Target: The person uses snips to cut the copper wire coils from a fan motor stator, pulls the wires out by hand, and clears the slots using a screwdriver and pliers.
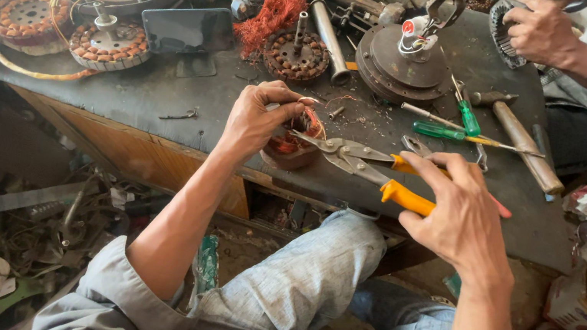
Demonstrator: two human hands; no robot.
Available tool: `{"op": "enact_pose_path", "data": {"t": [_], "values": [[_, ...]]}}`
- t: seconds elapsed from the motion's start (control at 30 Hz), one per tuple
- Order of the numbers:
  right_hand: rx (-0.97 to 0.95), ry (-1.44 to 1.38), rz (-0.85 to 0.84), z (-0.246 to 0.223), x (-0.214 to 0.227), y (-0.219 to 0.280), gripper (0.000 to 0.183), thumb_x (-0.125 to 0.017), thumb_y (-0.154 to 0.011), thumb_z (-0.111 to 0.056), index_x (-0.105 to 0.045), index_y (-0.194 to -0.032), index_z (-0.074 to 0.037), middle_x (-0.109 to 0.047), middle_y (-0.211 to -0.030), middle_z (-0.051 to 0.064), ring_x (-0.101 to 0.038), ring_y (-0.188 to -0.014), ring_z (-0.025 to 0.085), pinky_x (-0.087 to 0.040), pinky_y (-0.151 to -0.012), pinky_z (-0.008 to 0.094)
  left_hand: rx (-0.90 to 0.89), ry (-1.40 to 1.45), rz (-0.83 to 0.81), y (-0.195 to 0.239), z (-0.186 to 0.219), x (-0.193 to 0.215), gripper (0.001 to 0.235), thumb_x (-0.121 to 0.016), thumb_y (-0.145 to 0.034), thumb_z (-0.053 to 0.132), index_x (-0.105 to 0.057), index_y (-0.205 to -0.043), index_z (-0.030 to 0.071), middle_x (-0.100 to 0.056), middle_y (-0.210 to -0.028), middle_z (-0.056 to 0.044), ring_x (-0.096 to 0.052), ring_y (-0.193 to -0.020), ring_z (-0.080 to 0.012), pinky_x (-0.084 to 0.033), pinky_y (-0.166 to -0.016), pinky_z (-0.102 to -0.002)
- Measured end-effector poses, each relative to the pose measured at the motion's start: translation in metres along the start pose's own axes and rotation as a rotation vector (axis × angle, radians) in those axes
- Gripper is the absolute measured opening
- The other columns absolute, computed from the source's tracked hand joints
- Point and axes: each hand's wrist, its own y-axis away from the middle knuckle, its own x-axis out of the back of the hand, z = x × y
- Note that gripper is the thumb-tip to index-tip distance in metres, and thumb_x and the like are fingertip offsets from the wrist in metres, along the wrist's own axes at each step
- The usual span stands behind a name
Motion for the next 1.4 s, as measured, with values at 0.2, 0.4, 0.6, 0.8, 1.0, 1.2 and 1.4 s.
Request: {"op": "enact_pose_path", "data": {"t": [0.2,0.4,0.6,0.8,1.0,1.2,1.4], "values": [[0.013,-0.003,0.018,0.0,-0.009,-0.003,0.071,-0.083,-0.061,-0.02,-0.068,-0.131,-0.02,-0.066,-0.113,0.01,-0.063,-0.106,0.033,-0.053,-0.093,0.043,0.064,0.007,0.002,0.001,0.002,-0.002,0.018,-0.075,-0.092,0.015,-0.082,-0.108,0.01,-0.065,-0.082,-0.003,-0.059,-0.08,-0.0114,-0.045,-0.073,-0.03],[-0.142,0.021,-0.027,0.007,-0.027,0.005,0.046,-0.085,-0.078,-0.039,-0.073,-0.119,-0.02,-0.076,-0.093,0.009,-0.074,-0.083,0.027,-0.058,-0.074,0.039,0.23,0.146,0.104,-0.005,-0.009,-0.005,0.015,-0.073,-0.097,0.016,-0.083,-0.107,0.012,-0.073,-0.084,0.0,-0.057,-0.074,-0.0111,-0.047,-0.066,-0.03],[-0.296,-0.091,0.099,0.024,-0.039,0.019,0.053,-0.081,-0.084,-0.047,-0.071,-0.122,-0.013,-0.077,-0.101,0.014,-0.075,-0.083,0.031,-0.058,-0.072,0.042,0.121,0.159,0.313,-0.004,-0.006,0.023,0.019,-0.07,-0.097,0.012,-0.079,-0.113,0.01,-0.08,-0.103,0.0,-0.068,-0.081,-0.0065,-0.056,-0.075,-0.023],[-0.358,0.058,0.252,0.058,-0.042,0.025,0.061,-0.083,-0.082,-0.049,-0.07,-0.128,-0.011,-0.071,-0.11,0.018,-0.07,-0.097,0.036,-0.055,-0.081,0.047,0.393,-0.311,0.539,0.041,-0.042,0.072,0.024,-0.071,-0.096,0.02,-0.08,-0.118,0.014,-0.074,-0.082,-0.005,-0.058,-0.067,-0.0122,-0.043,-0.06,-0.029],[-0.407,0.229,0.256,0.084,-0.05,0.018,0.07,-0.085,-0.077,-0.057,-0.069,-0.129,-0.012,-0.067,-0.11,0.021,-0.065,-0.101,0.041,-0.051,-0.087,0.052,0.291,-0.98,0.565,0.108,-0.072,0.12,0.039,-0.078,-0.094,0.031,-0.077,-0.127,0.011,-0.074,-0.096,-0.014,-0.066,-0.09,-0.0353,-0.05,-0.078,-0.049],[-0.116,0.048,0.444,0.058,-0.05,0.009,0.056,-0.082,-0.092,-0.036,-0.066,-0.134,-0.003,-0.066,-0.128,0.021,-0.063,-0.115,0.041,-0.049,-0.099,0.05,0.085,-0.816,0.487,0.127,-0.006,0.087,0.034,-0.075,-0.094,0.021,-0.073,-0.126,0.011,-0.069,-0.093,-0.01,-0.065,-0.087,-0.0305,-0.051,-0.08,-0.045],[-0.056,-0.204,0.317,0.02,-0.048,-0.007,0.045,-0.079,-0.086,-0.018,-0.066,-0.127,-0.004,-0.065,-0.125,0.017,-0.065,-0.107,0.035,-0.054,-0.091,0.042,-0.412,-0.598,-0.102,0.133,0.087,-0.054,0.038,-0.074,-0.072,0.017,-0.071,-0.11,0.012,-0.072,-0.11,-0.013,-0.065,-0.101,-0.0365,-0.049,-0.085,-0.047]]}}
